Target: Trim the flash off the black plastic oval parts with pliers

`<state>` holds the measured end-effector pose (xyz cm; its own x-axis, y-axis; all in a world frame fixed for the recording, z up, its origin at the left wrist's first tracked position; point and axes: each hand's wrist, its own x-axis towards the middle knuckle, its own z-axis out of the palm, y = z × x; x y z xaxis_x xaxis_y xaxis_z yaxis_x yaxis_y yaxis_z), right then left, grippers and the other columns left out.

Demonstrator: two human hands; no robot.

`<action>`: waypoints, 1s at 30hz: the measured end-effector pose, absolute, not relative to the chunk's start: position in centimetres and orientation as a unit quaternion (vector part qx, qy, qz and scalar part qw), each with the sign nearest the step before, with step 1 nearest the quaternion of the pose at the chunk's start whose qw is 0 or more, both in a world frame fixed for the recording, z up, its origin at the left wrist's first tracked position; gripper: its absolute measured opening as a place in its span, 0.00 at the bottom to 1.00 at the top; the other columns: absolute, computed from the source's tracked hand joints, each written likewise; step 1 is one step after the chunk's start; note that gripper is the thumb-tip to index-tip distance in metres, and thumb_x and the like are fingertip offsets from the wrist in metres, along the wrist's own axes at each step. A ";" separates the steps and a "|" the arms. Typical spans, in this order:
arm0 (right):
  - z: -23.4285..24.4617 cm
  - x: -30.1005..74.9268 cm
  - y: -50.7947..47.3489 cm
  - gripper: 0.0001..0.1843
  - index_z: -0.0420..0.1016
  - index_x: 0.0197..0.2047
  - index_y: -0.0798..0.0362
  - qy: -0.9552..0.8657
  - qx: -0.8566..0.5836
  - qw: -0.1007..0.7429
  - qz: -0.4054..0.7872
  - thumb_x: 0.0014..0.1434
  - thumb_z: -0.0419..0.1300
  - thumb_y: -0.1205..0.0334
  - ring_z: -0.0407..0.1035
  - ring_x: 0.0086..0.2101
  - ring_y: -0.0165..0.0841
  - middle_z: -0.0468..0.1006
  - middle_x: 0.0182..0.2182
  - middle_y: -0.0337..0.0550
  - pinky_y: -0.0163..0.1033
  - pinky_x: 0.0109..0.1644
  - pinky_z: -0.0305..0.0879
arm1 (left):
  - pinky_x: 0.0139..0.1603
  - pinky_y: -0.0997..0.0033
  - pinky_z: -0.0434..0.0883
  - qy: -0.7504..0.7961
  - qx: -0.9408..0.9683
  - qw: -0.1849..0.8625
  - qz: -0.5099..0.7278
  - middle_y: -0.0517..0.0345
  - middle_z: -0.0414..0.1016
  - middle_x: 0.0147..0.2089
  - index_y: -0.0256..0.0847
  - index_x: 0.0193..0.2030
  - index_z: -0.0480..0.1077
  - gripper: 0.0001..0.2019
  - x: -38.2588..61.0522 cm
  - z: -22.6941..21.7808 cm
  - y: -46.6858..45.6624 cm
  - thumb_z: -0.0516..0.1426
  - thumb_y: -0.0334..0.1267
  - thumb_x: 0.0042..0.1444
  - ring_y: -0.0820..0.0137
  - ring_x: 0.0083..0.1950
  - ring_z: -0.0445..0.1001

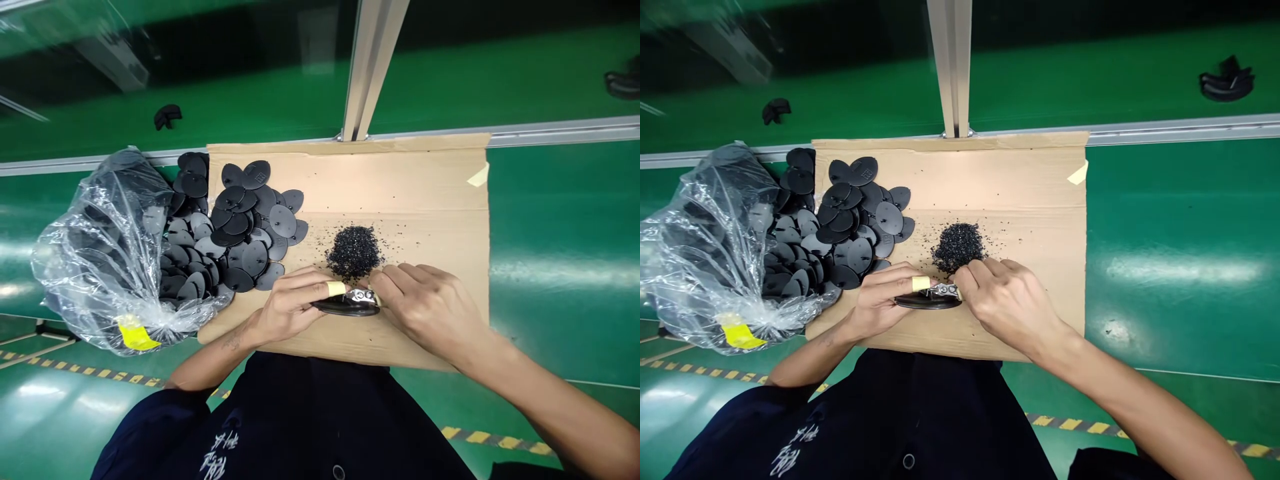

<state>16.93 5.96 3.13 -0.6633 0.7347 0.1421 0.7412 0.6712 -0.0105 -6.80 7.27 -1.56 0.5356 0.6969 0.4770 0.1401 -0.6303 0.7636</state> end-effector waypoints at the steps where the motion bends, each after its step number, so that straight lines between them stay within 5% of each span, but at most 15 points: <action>1: 2.9 17.1 5.9 0.13 0.70 0.34 0.53 -0.912 -0.404 0.071 -0.014 0.62 0.51 0.78 0.66 0.26 0.33 0.76 0.27 0.41 0.39 0.33 0.55 | 0.39 0.70 0.75 0.259 0.810 0.340 0.402 0.51 0.79 0.40 0.38 0.54 0.74 0.13 -6.8 -1.5 7.3 0.60 0.28 0.64 0.70 0.39 0.75; 13: 2.4 18.2 6.5 0.10 0.71 0.33 0.55 -0.896 -0.443 0.033 0.013 0.57 0.54 0.79 0.66 0.29 0.36 0.77 0.28 0.46 0.39 0.34 0.53 | 0.44 0.64 0.75 0.272 0.907 0.181 0.267 0.49 0.80 0.44 0.39 0.53 0.73 0.10 -7.0 -1.5 8.2 0.56 0.29 0.66 0.66 0.43 0.75; 19: 1.3 18.8 5.4 0.07 0.75 0.45 0.56 -0.882 -0.419 0.196 0.092 0.67 0.56 0.66 0.71 0.35 0.36 0.80 0.35 0.47 0.40 0.38 0.62 | 0.42 0.66 0.74 0.289 0.877 0.209 0.322 0.51 0.79 0.41 0.38 0.52 0.73 0.10 -6.5 -1.9 7.9 0.56 0.28 0.66 0.67 0.41 0.74; 26: 0.7 17.7 4.7 0.15 0.75 0.33 0.53 -0.896 -0.359 0.253 -0.070 0.67 0.52 0.76 0.65 0.32 0.32 0.75 0.27 0.40 0.40 0.37 0.56 | 0.51 0.60 0.74 0.235 0.862 0.369 0.256 0.45 0.78 0.49 0.39 0.58 0.71 0.20 -6.9 0.9 9.1 0.60 0.49 0.65 0.61 0.49 0.76; 30: 1.3 17.3 5.5 0.13 0.76 0.37 0.53 -0.902 -0.332 0.260 -0.089 0.67 0.52 0.75 0.65 0.31 0.34 0.74 0.27 0.41 0.41 0.38 0.58 | 0.47 0.69 0.75 0.210 0.900 0.325 0.201 0.48 0.78 0.43 0.38 0.50 0.73 0.09 -6.9 2.6 10.8 0.54 0.37 0.70 0.65 0.45 0.78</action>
